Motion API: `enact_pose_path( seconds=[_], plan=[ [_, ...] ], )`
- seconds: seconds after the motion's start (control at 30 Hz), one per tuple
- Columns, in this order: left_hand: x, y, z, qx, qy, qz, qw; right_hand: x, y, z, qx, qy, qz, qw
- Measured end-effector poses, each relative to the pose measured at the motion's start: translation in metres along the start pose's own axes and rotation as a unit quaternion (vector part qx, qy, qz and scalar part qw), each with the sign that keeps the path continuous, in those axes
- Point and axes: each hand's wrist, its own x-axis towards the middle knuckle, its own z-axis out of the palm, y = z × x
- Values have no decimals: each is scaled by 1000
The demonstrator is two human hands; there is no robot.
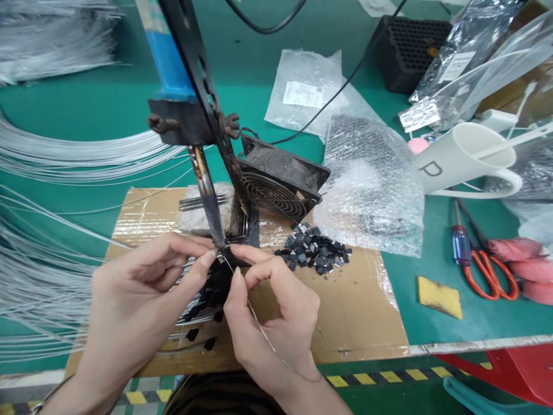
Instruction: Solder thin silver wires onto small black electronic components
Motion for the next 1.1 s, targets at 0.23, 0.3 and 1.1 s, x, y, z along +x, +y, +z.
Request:
enact_pose_path(
  seconds=[0.23, 0.3, 1.1],
  plan=[
    [-1, -2, -1, 19, 4, 4, 1000, -1, 5, -3, -10, -8, -28, 1000],
    [-1, -3, -1, 18, 6, 7, 1000, 0, 5, -3, -14, -4, -32, 999],
    [1, -2, 1, 28, -2, 25, 999, -1, 7, 1, -18, 11, -38, 999]
  ],
)
